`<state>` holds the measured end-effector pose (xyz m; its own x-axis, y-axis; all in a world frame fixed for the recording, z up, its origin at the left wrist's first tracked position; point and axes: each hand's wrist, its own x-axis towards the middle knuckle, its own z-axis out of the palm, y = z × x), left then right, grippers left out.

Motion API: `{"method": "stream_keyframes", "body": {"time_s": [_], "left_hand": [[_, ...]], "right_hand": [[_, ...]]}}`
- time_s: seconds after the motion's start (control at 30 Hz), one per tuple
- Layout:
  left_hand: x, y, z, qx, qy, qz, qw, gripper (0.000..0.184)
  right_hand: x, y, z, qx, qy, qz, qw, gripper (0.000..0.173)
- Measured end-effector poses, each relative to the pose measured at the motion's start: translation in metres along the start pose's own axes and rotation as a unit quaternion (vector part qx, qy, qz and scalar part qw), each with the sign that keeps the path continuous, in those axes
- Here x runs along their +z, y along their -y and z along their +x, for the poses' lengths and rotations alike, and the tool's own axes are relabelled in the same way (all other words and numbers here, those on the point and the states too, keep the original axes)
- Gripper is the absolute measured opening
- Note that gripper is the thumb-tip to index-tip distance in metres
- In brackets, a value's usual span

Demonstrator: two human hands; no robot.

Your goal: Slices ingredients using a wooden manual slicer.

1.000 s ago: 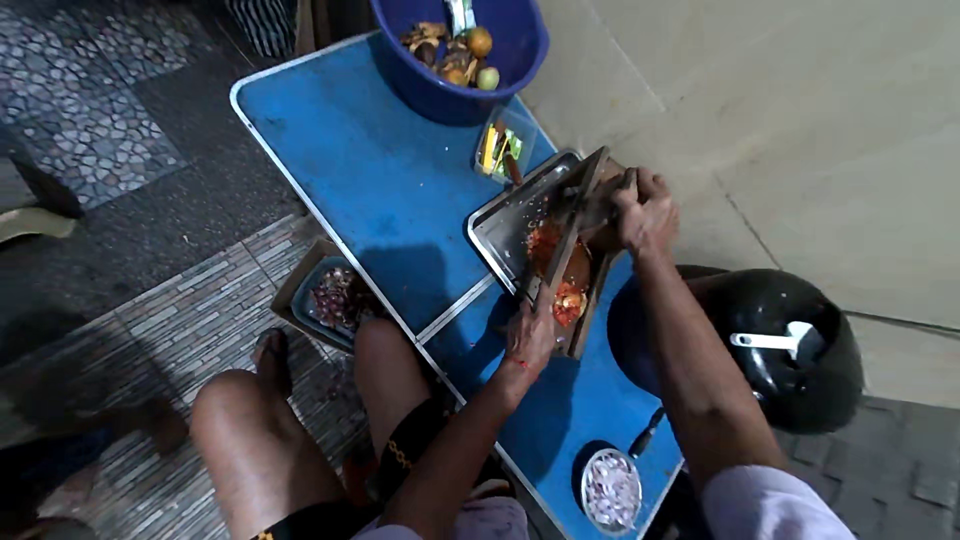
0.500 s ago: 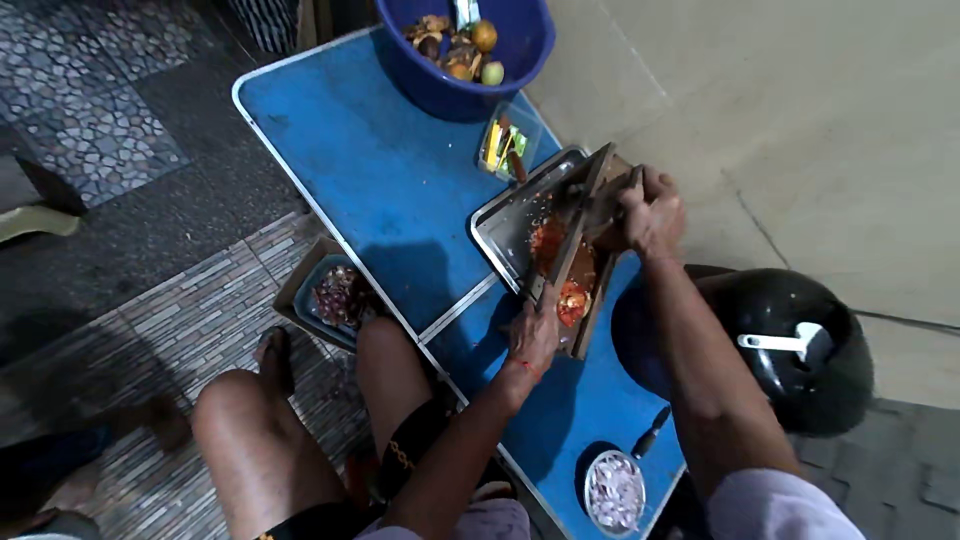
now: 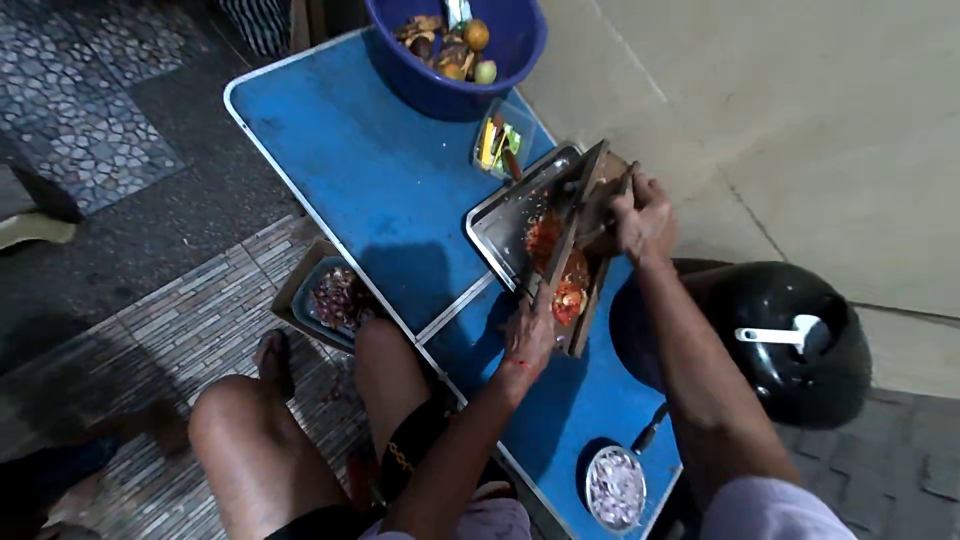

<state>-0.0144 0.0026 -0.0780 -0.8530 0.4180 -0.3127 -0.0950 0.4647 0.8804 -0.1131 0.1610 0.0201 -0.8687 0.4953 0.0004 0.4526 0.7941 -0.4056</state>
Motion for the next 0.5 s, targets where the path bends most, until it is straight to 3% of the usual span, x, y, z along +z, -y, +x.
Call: {"method": "stream_keyframes", "body": {"time_s": [0.1,0.2,0.37,0.5], "left_hand": [[-0.003,-0.003,0.005,-0.012,0.0,0.019,1.0,0.053],[-0.002,-0.004,0.004,-0.016,0.009,0.032,0.999,0.054],[0.002,0.0,0.006,-0.006,0.005,0.026,1.0,0.055],[0.007,0.006,0.005,0.003,-0.004,0.004,1.0,0.053]], "right_hand": [[-0.01,0.029,0.015,0.021,-0.001,0.014,1.0,0.056],[-0.009,0.01,0.005,0.001,0.016,0.004,1.0,0.059],[0.014,-0.026,-0.038,-0.024,-0.027,-0.03,0.999,0.066],[-0.002,0.011,-0.005,0.009,-0.009,0.006,1.0,0.056]]}}
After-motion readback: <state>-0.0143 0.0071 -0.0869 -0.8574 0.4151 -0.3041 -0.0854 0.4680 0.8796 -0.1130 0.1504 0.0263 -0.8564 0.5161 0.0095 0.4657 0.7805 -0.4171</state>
